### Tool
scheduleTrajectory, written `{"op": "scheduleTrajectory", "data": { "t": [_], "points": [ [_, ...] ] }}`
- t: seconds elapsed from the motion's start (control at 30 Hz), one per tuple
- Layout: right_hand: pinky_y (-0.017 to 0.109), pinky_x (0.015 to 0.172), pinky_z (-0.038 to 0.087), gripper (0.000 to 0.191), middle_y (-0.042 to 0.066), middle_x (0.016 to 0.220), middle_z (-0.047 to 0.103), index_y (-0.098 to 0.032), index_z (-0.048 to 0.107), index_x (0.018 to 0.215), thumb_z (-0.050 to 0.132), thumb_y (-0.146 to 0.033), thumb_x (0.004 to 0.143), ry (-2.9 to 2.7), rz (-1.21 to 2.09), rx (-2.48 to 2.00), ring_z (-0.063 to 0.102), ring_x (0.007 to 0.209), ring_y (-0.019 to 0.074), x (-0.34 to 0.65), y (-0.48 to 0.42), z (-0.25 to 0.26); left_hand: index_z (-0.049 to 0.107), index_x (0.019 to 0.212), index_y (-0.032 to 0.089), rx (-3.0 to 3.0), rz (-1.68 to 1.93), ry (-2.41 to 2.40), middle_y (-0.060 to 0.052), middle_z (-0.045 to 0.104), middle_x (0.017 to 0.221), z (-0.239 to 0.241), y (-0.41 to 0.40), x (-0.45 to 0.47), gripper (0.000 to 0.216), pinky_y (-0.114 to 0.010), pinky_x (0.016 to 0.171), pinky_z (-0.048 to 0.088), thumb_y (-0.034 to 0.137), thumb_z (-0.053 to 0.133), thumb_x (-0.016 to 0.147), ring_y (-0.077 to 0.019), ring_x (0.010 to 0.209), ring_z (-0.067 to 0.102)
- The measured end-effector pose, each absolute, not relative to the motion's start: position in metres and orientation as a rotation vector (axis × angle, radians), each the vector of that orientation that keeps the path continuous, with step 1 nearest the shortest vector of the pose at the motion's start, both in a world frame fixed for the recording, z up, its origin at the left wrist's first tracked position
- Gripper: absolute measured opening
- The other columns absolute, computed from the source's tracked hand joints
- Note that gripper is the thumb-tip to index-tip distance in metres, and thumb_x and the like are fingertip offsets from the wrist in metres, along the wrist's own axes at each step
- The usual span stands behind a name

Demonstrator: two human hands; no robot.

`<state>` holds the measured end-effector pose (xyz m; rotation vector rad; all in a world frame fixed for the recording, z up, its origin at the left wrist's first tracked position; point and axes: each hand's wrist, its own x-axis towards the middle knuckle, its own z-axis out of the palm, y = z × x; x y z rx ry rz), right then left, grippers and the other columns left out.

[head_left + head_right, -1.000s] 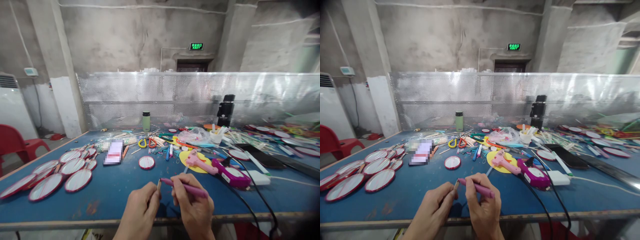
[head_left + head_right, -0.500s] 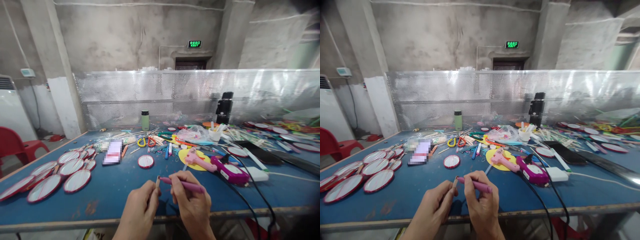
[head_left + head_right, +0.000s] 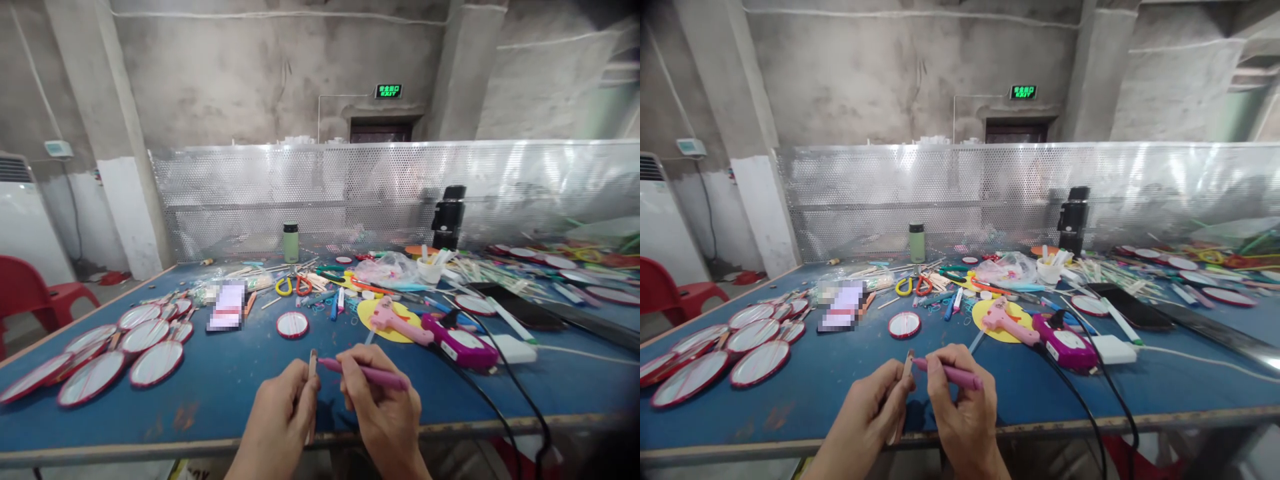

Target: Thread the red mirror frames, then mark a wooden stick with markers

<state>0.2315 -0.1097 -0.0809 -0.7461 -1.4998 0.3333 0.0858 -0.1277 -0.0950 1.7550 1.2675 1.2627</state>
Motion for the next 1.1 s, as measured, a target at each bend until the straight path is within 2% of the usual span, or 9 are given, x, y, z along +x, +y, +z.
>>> {"op": "scheduleTrajectory", "data": {
  "t": [0.2, 0.77, 1.1],
  "points": [
    [0.017, 0.038, 0.04, 0.024, -0.003, 0.062, 0.062, -0.022, 0.068, 0.079, 0.055, -0.027, 0.098, -1.553, 0.364, -0.751, 0.047, 0.04, 0.0078, 0.2324, -0.1089, -0.0848, 0.044, 0.071, 0.025, 1.782, 1.251, 1.311, 0.007, 0.043, 0.049, -0.0997, -0.1269, 0.0866, 0.035, -0.021, 0.047, 0.03, 0.046, 0.039, 0.099, -0.0122, 0.045, 0.04],
    [0.017, 0.036, 0.039, 0.023, -0.003, 0.06, 0.061, -0.022, 0.067, 0.078, 0.055, -0.026, 0.097, -1.582, 0.305, -0.752, 0.048, 0.038, 0.0079, 0.2306, -0.1093, -0.0798, 0.042, 0.07, 0.025, 1.803, 1.261, 1.318, 0.007, 0.042, 0.05, -0.0989, -0.1271, 0.0856, 0.032, -0.021, 0.047, 0.028, 0.04, 0.041, 0.098, -0.0119, 0.046, 0.038],
    [0.016, 0.036, 0.039, 0.021, -0.003, 0.062, 0.063, -0.022, 0.067, 0.079, 0.056, -0.025, 0.097, -1.58, 0.343, -0.737, 0.048, 0.038, 0.0074, 0.2297, -0.1089, -0.0811, 0.041, 0.07, 0.025, 1.865, 1.183, 1.351, 0.006, 0.046, 0.053, -0.0916, -0.1287, 0.0827, 0.03, -0.022, 0.051, 0.031, 0.033, 0.042, 0.098, -0.0126, 0.049, 0.043]
  ]
}}
